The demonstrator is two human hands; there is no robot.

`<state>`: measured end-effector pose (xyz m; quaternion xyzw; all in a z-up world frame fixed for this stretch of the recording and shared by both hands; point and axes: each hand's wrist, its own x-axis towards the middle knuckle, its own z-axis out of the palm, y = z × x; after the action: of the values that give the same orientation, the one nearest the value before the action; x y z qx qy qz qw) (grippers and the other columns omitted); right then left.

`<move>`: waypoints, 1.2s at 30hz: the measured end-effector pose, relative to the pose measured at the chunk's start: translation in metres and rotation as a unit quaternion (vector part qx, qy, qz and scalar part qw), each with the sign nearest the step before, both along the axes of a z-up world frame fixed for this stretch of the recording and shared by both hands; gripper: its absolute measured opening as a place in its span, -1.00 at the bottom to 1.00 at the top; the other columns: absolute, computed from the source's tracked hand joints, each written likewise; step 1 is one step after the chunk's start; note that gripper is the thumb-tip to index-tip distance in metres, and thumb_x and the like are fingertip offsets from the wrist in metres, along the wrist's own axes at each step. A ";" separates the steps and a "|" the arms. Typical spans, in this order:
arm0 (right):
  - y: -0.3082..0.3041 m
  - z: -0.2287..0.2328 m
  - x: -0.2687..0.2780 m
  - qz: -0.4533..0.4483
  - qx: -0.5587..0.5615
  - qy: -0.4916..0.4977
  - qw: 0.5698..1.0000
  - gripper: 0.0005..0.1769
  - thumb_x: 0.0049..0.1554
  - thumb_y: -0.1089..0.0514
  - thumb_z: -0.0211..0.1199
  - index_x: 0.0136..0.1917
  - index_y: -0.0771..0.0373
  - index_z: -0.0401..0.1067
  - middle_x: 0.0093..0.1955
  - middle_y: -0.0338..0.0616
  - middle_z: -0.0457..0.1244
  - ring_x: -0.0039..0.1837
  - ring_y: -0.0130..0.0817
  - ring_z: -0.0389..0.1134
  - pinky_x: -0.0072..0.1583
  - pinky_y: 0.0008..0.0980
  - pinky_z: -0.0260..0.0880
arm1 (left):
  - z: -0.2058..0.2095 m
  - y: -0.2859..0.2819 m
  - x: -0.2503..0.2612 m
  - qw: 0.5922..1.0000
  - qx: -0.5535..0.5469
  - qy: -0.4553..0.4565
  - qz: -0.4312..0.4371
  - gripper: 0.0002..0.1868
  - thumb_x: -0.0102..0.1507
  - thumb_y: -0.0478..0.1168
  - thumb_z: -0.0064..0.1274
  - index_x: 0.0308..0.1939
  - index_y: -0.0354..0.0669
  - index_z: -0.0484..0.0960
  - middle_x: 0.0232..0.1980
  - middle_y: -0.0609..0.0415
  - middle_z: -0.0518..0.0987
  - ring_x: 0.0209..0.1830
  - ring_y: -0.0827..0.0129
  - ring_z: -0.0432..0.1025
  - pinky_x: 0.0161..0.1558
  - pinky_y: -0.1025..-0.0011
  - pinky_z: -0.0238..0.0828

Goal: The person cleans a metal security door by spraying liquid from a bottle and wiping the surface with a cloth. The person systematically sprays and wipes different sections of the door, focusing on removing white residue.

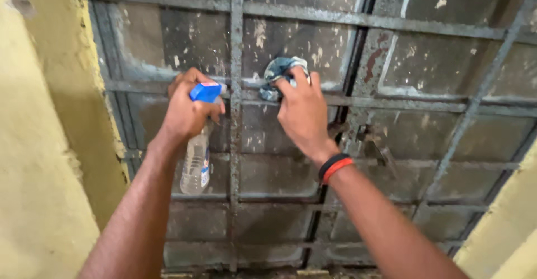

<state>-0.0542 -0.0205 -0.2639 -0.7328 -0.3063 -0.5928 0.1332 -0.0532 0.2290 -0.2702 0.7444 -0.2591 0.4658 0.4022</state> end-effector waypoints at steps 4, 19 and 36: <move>-0.012 0.009 -0.008 0.062 0.035 0.059 0.996 -0.62 -0.01 0.49 0.18 0.00 0.17 0.60 0.17 -0.06 0.25 0.21 0.07 0.23 0.23 -0.07 0.29 | -0.003 -0.002 0.000 0.997 -0.044 0.056 -0.027 -0.74 -0.14 -0.31 0.09 -0.36 -0.16 0.50 -0.46 0.14 0.63 -0.30 0.32 0.51 -0.01 0.39 0.38; 0.011 -0.104 -0.025 0.015 -0.010 0.141 0.990 -0.53 -0.09 0.36 0.29 0.14 0.31 0.51 0.35 0.16 0.15 0.34 0.27 0.16 0.21 0.02 0.41 | -0.017 -0.005 -0.005 0.994 0.035 -0.082 0.060 -0.86 -0.16 -0.26 0.24 -0.54 -0.16 0.68 -0.05 0.02 0.59 0.09 0.08 0.37 0.14 0.18 0.25; -0.014 -0.112 -0.025 -0.003 0.052 0.277 0.959 -0.64 0.03 0.41 0.17 0.04 0.18 0.61 0.27 -0.03 0.29 0.11 0.08 0.38 0.17 -0.09 0.38 | -0.040 -0.013 -0.058 0.935 -0.245 0.225 -0.122 -0.67 0.22 -0.12 0.16 -0.04 -0.23 0.53 -0.20 0.11 0.65 -0.37 0.40 0.52 -0.31 0.38 0.44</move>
<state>-0.0788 -0.0342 -0.3763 -0.8613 -0.2243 -0.3820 0.2487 -0.1108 0.2158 -0.3098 0.6706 -0.1283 0.2826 0.6738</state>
